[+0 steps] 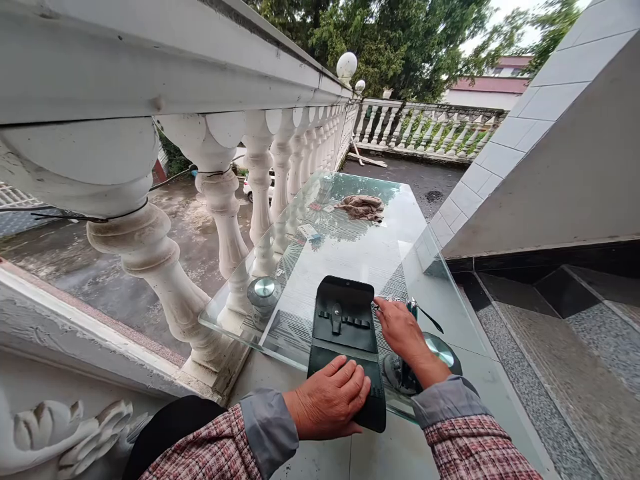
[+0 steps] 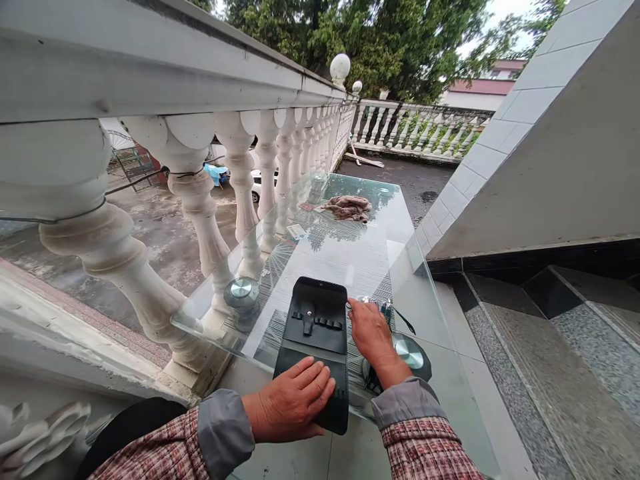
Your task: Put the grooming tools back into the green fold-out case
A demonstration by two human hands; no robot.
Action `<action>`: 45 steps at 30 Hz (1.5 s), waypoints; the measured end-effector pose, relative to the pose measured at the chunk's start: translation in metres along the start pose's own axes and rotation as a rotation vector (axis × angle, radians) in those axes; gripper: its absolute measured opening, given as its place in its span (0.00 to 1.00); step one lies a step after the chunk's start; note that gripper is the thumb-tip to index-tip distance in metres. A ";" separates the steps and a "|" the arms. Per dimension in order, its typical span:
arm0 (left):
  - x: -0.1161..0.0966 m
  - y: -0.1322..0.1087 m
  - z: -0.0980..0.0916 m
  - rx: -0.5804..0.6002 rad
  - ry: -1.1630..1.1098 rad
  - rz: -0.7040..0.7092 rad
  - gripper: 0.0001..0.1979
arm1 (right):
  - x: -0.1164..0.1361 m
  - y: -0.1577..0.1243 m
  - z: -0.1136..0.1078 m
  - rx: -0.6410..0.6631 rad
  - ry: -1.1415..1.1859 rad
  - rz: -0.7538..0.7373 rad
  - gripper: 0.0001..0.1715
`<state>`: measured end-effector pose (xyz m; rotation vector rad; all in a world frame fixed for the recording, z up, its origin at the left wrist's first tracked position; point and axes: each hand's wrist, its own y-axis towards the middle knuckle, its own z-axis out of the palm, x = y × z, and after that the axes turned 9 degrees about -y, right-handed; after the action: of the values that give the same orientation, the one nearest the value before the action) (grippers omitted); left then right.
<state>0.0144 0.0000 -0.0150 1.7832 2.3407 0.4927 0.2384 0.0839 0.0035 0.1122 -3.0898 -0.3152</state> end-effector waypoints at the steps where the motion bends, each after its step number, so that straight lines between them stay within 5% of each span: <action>1: 0.000 0.000 0.000 0.002 -0.001 0.002 0.31 | 0.000 -0.001 0.002 -0.004 0.003 -0.022 0.20; 16: 0.001 -0.001 0.000 0.027 -0.019 0.000 0.31 | -0.028 -0.014 0.006 -0.073 0.138 -0.175 0.17; 24: 0.001 -0.001 0.001 0.003 -0.017 0.003 0.31 | -0.062 -0.016 -0.009 -0.193 0.109 0.245 0.22; 30: 0.000 0.000 0.003 0.008 -0.016 -0.011 0.31 | -0.088 -0.022 -0.011 -0.096 0.016 0.458 0.22; 37: 0.000 0.002 0.004 0.013 -0.023 -0.013 0.31 | -0.093 -0.025 -0.002 -0.010 -0.056 0.395 0.21; 45: 0.000 0.004 0.003 0.031 -0.020 -0.020 0.31 | -0.074 -0.026 -0.005 -0.065 -0.098 0.292 0.19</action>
<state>0.0191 0.0013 -0.0167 1.7676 2.3623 0.4362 0.3140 0.0629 0.0016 -0.3630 -3.1245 -0.4174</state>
